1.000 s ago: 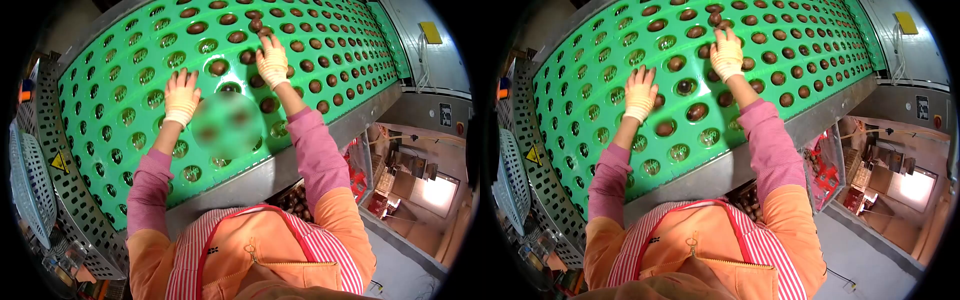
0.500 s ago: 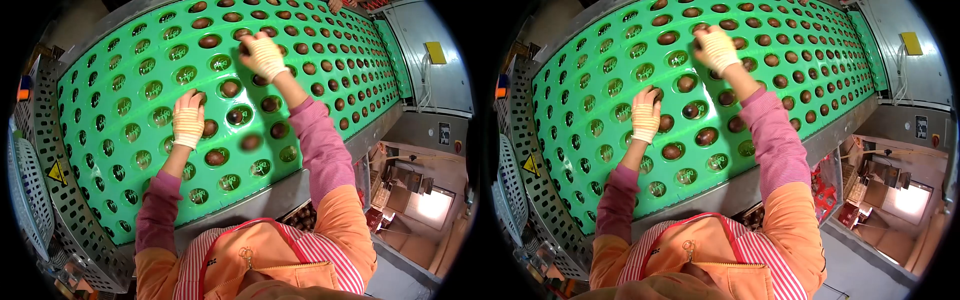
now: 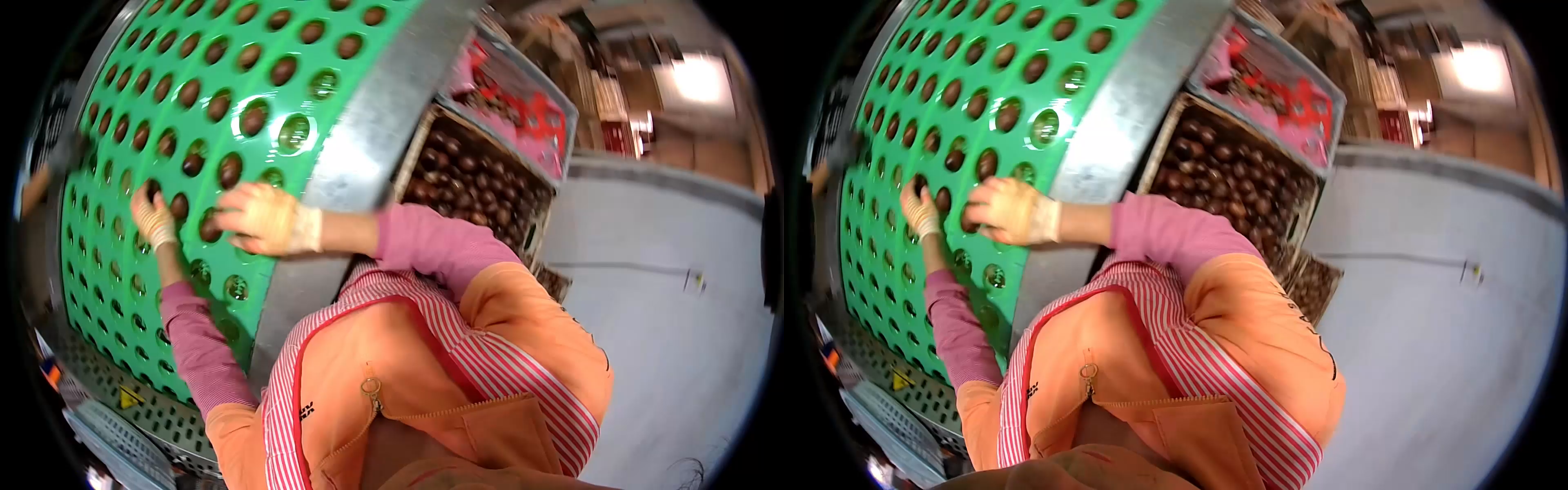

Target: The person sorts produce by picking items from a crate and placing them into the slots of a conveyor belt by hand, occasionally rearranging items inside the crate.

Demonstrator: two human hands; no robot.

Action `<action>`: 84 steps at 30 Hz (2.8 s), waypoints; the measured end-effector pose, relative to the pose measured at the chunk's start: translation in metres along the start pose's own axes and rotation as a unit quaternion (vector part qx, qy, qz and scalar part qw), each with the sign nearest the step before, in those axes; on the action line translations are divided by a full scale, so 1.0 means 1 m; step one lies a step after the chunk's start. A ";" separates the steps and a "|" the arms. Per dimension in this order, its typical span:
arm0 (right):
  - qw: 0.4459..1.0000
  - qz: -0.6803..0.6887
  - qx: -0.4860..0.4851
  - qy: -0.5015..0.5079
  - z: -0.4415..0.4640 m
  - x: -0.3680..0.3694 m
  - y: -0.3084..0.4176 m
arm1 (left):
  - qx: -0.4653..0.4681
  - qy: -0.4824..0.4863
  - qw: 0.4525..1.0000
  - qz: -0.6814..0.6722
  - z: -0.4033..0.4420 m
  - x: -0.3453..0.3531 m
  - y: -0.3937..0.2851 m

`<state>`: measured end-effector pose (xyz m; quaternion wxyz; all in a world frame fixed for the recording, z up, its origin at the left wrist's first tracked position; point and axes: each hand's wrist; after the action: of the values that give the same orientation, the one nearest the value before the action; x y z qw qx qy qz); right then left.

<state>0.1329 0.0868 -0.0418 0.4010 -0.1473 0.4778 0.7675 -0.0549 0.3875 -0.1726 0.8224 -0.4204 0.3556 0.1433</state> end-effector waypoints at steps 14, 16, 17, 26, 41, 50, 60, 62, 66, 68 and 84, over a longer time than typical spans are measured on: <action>0.744 -0.325 0.541 -0.220 -0.396 -0.269 -0.024 | 0.280 0.407 0.869 -0.015 -0.166 0.193 -0.491; 0.712 -0.323 0.583 -0.221 -0.397 -0.298 -0.042 | 0.249 0.402 0.877 0.082 -0.175 0.221 -0.526; 0.707 -0.319 0.591 -0.221 -0.393 -0.309 -0.053 | 0.230 0.423 0.859 0.175 -0.175 0.232 -0.542; 0.666 -0.240 0.694 -0.133 -0.349 -0.314 -0.104 | 0.322 0.375 0.845 0.202 -0.203 0.248 -0.539; 0.679 -0.235 0.695 -0.015 -0.372 -0.312 -0.126 | 0.226 0.425 0.863 0.150 -0.250 0.218 -0.519; 0.730 -0.223 0.639 -0.092 -0.378 -0.278 -0.099 | -0.028 0.240 0.904 -0.354 -0.180 0.097 -0.466; 0.665 0.162 0.604 -0.409 -0.342 -0.240 -0.027 | -0.105 0.222 0.968 0.055 -0.040 0.069 -0.376; 0.678 0.203 0.588 -0.392 -0.339 -0.235 -0.020 | -0.077 0.246 0.959 0.118 -0.021 0.088 -0.383; 0.661 0.251 0.588 -0.393 -0.315 -0.225 0.009 | -0.003 0.276 0.947 0.163 -0.009 0.119 -0.373; 0.671 0.295 0.570 -0.371 -0.310 -0.221 0.016 | 0.023 0.215 0.969 0.122 -0.020 0.103 -0.364; 0.986 -0.056 0.117 0.108 -0.060 -0.063 0.081 | 0.005 -0.002 0.995 -0.098 -0.273 -0.074 -0.254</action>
<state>0.1021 -0.0127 0.0164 0.4036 -0.2077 0.5959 0.6625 -0.0982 0.0218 -0.0777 0.8354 -0.4488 0.3115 0.0608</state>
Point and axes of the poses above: each hand's wrist, its own z-axis towards the middle knuckle, its own x-axis out of the palm, y = z × x, and after that the axes turned 6 degrees about -y, right-handed
